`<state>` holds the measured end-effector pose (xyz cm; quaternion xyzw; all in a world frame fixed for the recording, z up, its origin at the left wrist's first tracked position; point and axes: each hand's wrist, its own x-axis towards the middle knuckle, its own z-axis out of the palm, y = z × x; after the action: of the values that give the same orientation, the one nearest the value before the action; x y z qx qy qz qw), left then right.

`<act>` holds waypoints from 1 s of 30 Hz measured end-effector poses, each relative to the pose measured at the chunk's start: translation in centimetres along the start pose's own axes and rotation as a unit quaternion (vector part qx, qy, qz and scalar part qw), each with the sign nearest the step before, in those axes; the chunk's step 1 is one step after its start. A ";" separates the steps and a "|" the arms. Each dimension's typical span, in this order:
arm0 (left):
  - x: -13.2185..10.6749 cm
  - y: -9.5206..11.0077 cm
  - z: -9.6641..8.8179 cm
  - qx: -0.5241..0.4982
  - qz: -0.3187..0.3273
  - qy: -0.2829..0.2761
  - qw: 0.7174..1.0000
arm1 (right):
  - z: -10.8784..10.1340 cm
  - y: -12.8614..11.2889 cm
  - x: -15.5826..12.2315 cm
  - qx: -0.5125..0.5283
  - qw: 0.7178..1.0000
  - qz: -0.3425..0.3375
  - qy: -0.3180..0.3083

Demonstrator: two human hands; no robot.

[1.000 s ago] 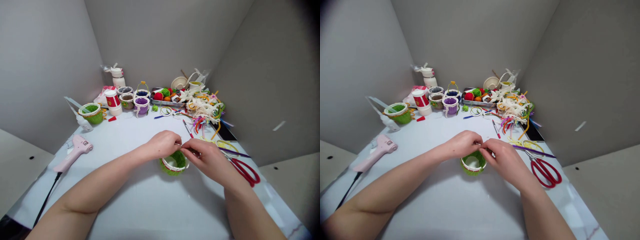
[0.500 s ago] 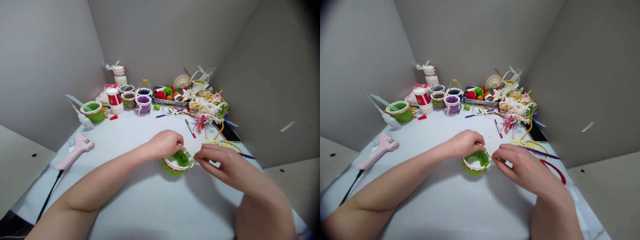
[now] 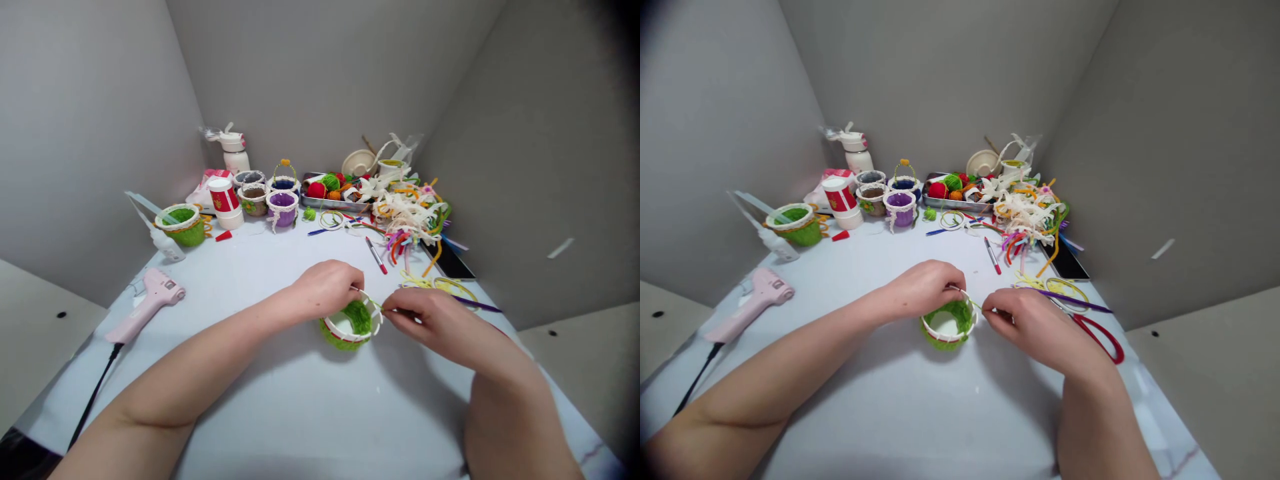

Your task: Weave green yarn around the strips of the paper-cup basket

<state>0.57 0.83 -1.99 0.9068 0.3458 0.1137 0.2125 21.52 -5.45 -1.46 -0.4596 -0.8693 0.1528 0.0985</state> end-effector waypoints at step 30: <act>0.1 -0.1 0.1 0.020 -0.008 0.000 1.000 | 0.1 -0.2 -1.5 -0.007 0.997 0.052 0.050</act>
<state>0.60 0.98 -2.12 0.9080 0.3555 0.1051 0.1954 22.14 -6.79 -1.55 -0.5117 -0.8393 0.1287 0.1311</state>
